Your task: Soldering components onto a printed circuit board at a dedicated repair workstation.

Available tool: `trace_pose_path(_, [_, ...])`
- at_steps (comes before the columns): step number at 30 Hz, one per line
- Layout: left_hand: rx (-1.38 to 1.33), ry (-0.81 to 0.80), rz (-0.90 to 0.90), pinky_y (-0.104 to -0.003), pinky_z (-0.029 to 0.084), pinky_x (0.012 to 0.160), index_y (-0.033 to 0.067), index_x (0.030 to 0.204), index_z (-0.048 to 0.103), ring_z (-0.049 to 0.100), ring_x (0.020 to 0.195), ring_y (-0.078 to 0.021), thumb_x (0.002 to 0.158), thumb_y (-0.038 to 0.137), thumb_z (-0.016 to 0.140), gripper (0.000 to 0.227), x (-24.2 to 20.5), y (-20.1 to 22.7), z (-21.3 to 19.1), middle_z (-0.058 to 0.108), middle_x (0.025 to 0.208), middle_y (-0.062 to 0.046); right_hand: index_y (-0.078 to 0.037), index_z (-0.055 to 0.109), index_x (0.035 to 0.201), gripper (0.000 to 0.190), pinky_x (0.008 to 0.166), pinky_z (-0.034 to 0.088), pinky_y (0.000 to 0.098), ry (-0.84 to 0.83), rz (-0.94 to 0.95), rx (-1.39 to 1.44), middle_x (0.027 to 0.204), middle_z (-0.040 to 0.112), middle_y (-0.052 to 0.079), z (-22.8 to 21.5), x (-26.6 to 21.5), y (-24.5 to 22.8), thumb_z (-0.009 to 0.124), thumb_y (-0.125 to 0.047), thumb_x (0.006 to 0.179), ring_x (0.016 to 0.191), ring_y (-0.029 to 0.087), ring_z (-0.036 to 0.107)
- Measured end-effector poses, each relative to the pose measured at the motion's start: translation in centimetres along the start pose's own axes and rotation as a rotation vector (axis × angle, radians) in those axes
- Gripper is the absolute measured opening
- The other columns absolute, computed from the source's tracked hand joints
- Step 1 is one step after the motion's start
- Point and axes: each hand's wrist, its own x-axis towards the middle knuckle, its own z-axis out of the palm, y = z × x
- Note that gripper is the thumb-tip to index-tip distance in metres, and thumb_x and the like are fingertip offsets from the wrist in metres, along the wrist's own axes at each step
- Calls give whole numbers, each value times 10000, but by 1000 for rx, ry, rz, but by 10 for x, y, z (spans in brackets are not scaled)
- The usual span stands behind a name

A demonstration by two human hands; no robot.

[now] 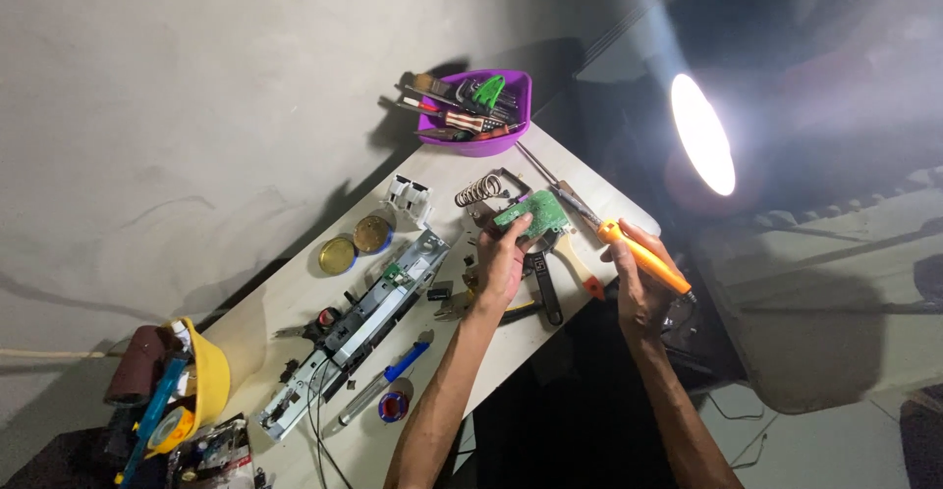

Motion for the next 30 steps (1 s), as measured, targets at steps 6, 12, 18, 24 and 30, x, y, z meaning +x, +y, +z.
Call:
trace_pose_path(6, [-42,-54,-12,-452,665,829,39,1071,687,736,889,-273,794,-24,831,318,6,-6,-8,674,995,-117,86,661,1234,272,722,558,353,-17,29,-40,784,663,195,6,-7,-23,672,6,974,680,198,653])
trace_pose_path(12, [-30,-49,-11,-470,666,824,45,1061,696,746,884,-291,801,-33,821,299,17,-18,-21,706,1002,-129,68,675,1225,287,737,563,357,2,64,-50,845,677,205,-4,-19,-16,700,-12,951,705,213,684])
trace_pose_path(18, [-23,-64,10,-481,675,806,53,1071,688,741,863,-279,788,-25,830,325,13,-13,-15,691,984,-111,79,689,1189,264,685,560,365,-16,72,-72,854,674,219,-13,-22,-15,706,29,930,660,226,669])
trace_pose_path(24, [12,-55,32,-498,667,802,44,1085,684,736,873,-286,791,-24,836,338,19,-31,-24,687,988,-119,87,692,1184,264,672,564,360,16,74,-41,866,663,212,-13,-23,-8,710,20,929,650,224,664])
trace_pose_path(30, [17,-56,41,-492,670,795,49,1085,684,741,867,-277,795,-35,827,334,24,-34,-27,693,978,-112,83,687,1187,262,667,557,362,-36,92,-71,863,649,203,-12,-22,-12,698,31,931,665,226,670])
